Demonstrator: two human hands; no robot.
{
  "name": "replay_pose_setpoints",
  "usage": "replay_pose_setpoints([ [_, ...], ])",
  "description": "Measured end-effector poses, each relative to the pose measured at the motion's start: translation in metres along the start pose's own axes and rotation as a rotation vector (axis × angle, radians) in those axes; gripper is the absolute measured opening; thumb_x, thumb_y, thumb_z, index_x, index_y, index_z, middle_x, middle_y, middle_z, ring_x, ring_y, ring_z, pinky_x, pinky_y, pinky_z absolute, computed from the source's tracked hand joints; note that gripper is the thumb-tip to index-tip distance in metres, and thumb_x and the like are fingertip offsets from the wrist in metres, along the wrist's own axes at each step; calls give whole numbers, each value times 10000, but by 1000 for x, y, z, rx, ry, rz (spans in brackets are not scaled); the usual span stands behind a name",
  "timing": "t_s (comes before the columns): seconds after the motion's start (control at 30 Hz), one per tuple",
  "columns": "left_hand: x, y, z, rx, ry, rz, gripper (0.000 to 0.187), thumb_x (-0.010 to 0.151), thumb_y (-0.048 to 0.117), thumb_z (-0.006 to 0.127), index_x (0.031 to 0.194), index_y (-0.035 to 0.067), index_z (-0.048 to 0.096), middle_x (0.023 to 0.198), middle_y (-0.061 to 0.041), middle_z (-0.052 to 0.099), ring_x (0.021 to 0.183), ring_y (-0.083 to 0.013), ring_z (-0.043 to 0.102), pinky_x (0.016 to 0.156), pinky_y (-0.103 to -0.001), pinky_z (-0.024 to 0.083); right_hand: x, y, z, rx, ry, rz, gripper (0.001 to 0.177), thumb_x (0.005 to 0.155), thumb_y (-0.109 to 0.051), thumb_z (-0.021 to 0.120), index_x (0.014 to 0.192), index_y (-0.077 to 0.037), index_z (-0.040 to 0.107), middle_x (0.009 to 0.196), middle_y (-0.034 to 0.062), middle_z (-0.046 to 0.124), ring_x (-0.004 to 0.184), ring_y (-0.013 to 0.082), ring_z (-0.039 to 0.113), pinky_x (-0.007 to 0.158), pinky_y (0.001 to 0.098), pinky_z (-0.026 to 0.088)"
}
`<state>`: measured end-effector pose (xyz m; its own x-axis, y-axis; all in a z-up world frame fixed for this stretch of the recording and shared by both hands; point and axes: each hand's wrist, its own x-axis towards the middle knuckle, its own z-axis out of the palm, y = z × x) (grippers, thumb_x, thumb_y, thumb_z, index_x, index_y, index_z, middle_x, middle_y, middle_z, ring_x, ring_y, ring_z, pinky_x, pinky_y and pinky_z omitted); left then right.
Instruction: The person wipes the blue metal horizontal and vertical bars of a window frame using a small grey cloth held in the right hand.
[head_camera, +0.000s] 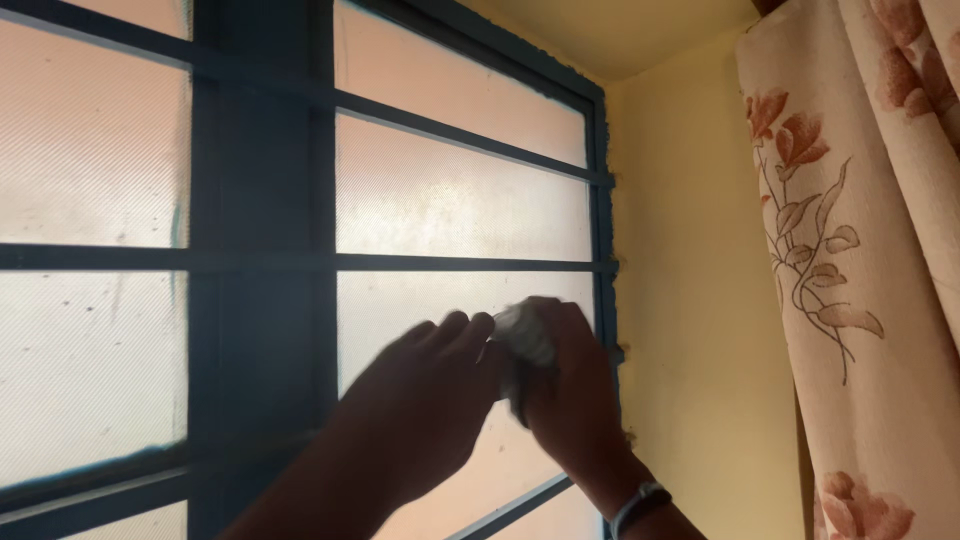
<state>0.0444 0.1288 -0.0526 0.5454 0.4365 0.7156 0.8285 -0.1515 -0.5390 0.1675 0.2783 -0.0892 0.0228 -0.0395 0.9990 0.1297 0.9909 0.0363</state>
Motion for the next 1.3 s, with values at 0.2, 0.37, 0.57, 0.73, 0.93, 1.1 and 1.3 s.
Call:
replay_pose_setpoints([
  [0.2,29,7,12,-167,-293,-236,133,916,105,648,985,-1,688,982,-137,696,927,-253,709,826,-380,591,13,13,-11,-115,51,156,228,878,-139,769,1088,-126,683,1021,68,706,910,240,731,774,366,600],
  [0.37,51,-3,7,-174,-420,-301,165,904,204,706,859,54,761,878,-91,731,911,-219,710,841,-378,586,3,19,-10,-30,-3,-1,315,860,-48,625,1173,-78,632,1057,85,678,971,245,721,826,361,589],
  [0.57,45,-3,7,-260,-426,-321,254,764,240,840,937,78,750,863,-65,730,834,-180,706,797,-335,594,13,41,-7,-50,50,301,147,952,-121,679,1099,-121,676,1048,65,714,924,235,759,797,342,634],
  [0.73,47,-3,11,-343,-350,-305,271,712,169,863,933,92,728,880,-43,728,812,-173,718,779,-320,600,0,48,-4,-53,39,-48,332,867,-100,739,1177,-66,624,1103,109,689,1015,262,710,842,369,597],
  [0.93,47,-4,13,-273,-378,-250,212,707,126,851,794,63,668,818,-67,703,817,-213,680,743,-375,575,9,66,-13,-280,74,258,268,868,-90,741,1118,-110,646,1041,101,655,919,260,711,777,375,597],
  [1.1,51,-7,18,-227,-407,-225,153,732,88,793,771,60,648,845,-62,692,840,-227,685,777,-378,573,0,65,-10,-92,23,96,293,843,-97,738,1118,-118,642,1028,64,684,947,245,723,791,363,582],
  [1.3,47,-7,20,-165,-368,-156,80,760,37,716,828,32,675,902,-110,698,852,-267,698,800,-411,573,15,72,-4,-230,250,253,256,865,-85,760,1101,-107,663,1043,93,678,935,277,691,817,398,559],
])
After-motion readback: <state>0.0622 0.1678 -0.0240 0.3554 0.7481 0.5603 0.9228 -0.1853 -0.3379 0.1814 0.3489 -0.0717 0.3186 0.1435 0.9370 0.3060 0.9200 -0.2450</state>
